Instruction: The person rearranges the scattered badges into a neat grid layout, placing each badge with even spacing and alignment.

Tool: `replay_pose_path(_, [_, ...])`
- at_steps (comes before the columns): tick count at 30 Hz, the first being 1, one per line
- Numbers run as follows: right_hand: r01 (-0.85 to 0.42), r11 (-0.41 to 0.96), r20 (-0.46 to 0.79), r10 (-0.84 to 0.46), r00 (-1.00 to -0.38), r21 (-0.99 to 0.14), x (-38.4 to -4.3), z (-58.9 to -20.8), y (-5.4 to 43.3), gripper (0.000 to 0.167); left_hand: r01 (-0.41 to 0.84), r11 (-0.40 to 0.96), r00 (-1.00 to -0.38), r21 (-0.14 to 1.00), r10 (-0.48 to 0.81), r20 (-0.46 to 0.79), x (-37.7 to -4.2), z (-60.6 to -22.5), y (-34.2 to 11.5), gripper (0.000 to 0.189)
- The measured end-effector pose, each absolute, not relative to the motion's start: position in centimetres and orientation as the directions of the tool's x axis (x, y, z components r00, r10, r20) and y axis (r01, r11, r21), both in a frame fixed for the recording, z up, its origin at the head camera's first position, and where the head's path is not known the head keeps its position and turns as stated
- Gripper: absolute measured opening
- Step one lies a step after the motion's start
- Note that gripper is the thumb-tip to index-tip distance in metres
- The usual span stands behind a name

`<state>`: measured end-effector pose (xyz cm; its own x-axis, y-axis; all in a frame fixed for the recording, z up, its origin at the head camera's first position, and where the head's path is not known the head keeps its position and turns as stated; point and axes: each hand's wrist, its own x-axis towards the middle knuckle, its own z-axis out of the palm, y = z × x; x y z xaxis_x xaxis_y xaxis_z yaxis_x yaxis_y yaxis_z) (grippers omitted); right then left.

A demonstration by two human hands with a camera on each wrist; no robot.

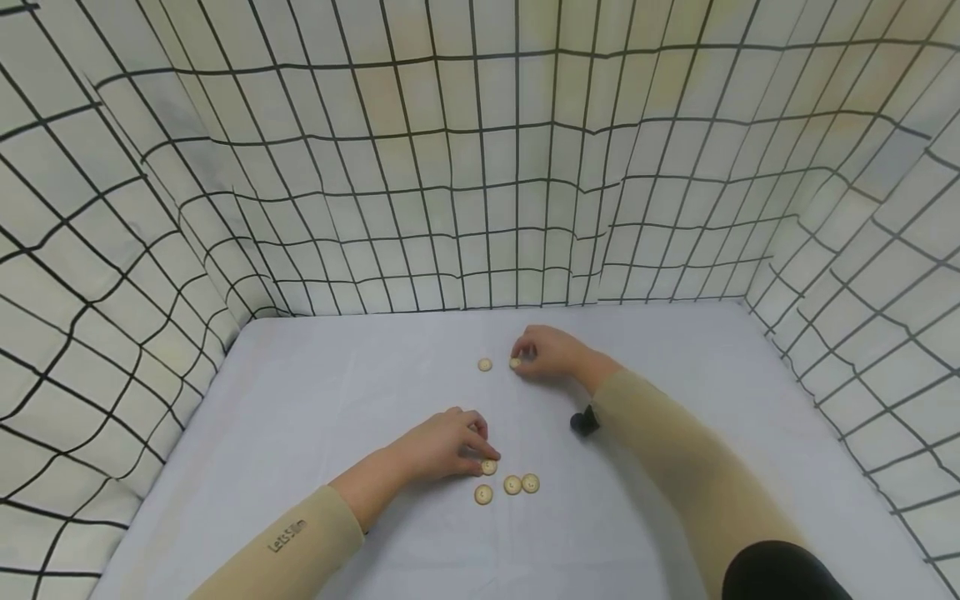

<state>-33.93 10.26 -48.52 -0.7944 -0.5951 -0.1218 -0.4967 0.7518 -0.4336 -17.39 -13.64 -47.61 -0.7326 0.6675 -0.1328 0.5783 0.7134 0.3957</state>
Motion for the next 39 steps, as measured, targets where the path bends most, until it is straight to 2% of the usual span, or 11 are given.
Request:
replay_pose_path(14, [-0.496, 0.756, -0.110, -0.588, -0.801, -0.427, -34.66, -48.87, 9.82, 0.017, 0.574, 0.712, -0.737, 0.404, 0.665, -0.125, -17.34, -47.54, -13.59, 0.027])
replay_pose_path(39, [-0.467, 0.744, -0.122, -0.583, -0.803, -0.478, -34.48, -48.77, 9.90, 0.027, 0.587, 0.708, -0.730, 0.392, 0.673, -0.121, -17.37, -47.65, -13.67, 0.027])
